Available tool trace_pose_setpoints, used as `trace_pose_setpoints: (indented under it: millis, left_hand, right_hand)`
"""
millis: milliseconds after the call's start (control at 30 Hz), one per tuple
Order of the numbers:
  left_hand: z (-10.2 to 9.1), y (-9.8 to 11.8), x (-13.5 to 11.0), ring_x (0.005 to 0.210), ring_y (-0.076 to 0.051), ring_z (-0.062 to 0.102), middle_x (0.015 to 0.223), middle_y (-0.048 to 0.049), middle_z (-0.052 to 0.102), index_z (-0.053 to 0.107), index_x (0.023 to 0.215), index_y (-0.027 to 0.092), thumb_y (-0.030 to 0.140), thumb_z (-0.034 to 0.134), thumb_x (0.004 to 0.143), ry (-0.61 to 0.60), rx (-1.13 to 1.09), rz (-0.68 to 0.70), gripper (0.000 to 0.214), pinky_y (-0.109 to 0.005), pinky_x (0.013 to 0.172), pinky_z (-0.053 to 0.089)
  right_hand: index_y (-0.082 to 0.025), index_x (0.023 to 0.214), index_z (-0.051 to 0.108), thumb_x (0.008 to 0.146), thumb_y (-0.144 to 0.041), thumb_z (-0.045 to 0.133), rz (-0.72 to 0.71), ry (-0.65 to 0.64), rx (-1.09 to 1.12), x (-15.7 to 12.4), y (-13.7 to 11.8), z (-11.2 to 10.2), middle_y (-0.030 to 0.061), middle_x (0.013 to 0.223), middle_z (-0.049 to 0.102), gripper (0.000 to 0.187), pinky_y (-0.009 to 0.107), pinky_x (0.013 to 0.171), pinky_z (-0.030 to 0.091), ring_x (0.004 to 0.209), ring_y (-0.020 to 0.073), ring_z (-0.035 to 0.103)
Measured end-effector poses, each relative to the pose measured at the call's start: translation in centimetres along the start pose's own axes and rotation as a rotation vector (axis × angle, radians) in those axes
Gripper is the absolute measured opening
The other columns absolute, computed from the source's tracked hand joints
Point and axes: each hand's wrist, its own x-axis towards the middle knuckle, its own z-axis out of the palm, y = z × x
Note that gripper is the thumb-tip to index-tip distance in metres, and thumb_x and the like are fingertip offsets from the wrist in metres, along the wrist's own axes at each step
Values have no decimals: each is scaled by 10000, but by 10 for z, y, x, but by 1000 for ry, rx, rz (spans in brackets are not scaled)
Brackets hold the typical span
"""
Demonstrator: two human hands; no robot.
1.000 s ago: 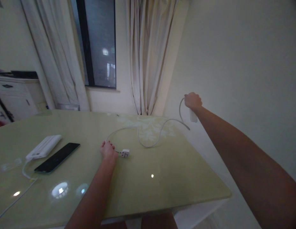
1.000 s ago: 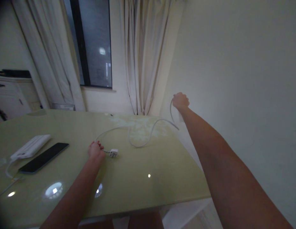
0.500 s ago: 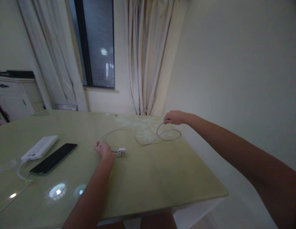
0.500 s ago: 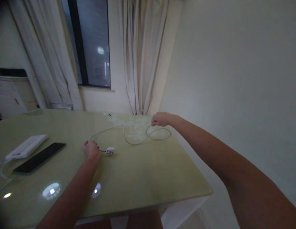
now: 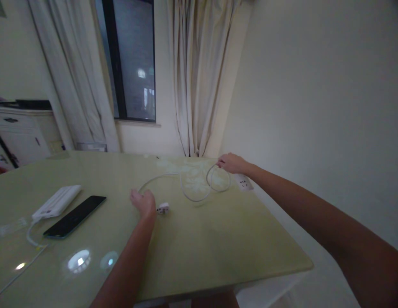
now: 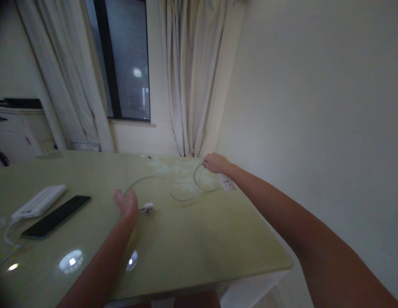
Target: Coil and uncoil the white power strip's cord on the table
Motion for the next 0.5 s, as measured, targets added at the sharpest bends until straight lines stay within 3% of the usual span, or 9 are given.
trace_pose_setpoints:
  millis: [67,100,200,267,367,500]
  left_hand:
    - [3,9,-10,1262,-306,529,1279,-180,597,563,1243,155,182,504,834,-52,104,155,414,-489,1098,384]
    - [5,14,-18,1221,-299,568,1242,-164,637,608,1205,167,186,490,858,-135,176,281,368,-486,1092,399]
    - [12,22,-51,1142,-267,632,1186,-116,704,676,1153,215,184,479,911,-525,404,747,314,-475,1102,406]
    - [16,22,-72,1212,-250,603,1289,-96,678,650,1234,237,173,494,921,-701,515,972,356,-471,1150,362]
    - [20,17,-91,1282,-241,559,1408,-95,612,556,1374,230,194,511,931,-789,619,1090,446,-455,1151,369]
    - [19,10,-87,1316,-244,534,1474,-111,557,450,1474,199,182,480,942,-776,675,1064,532,-447,1147,373]
  right_hand:
    - [-162,695,730,915,-248,651,71,156,141,5,1,-11,81,717,690,249,253,663,424,696,166,604]
    - [-157,687,728,917,-242,645,113,229,230,7,1,-16,64,656,656,259,247,624,414,632,148,573]
    - [-145,736,723,934,-260,617,232,403,587,8,-3,-23,-5,527,527,252,228,494,363,462,96,446]
    - [-138,759,701,941,-273,607,276,466,857,7,-8,-24,-44,504,462,246,207,426,320,405,68,367]
    - [-137,744,650,950,-273,594,294,584,1190,7,-16,-24,-68,517,426,253,178,376,280,389,48,317]
    - [-175,806,585,992,-251,473,378,974,1455,10,-17,-33,-62,583,483,231,152,368,302,390,45,351]
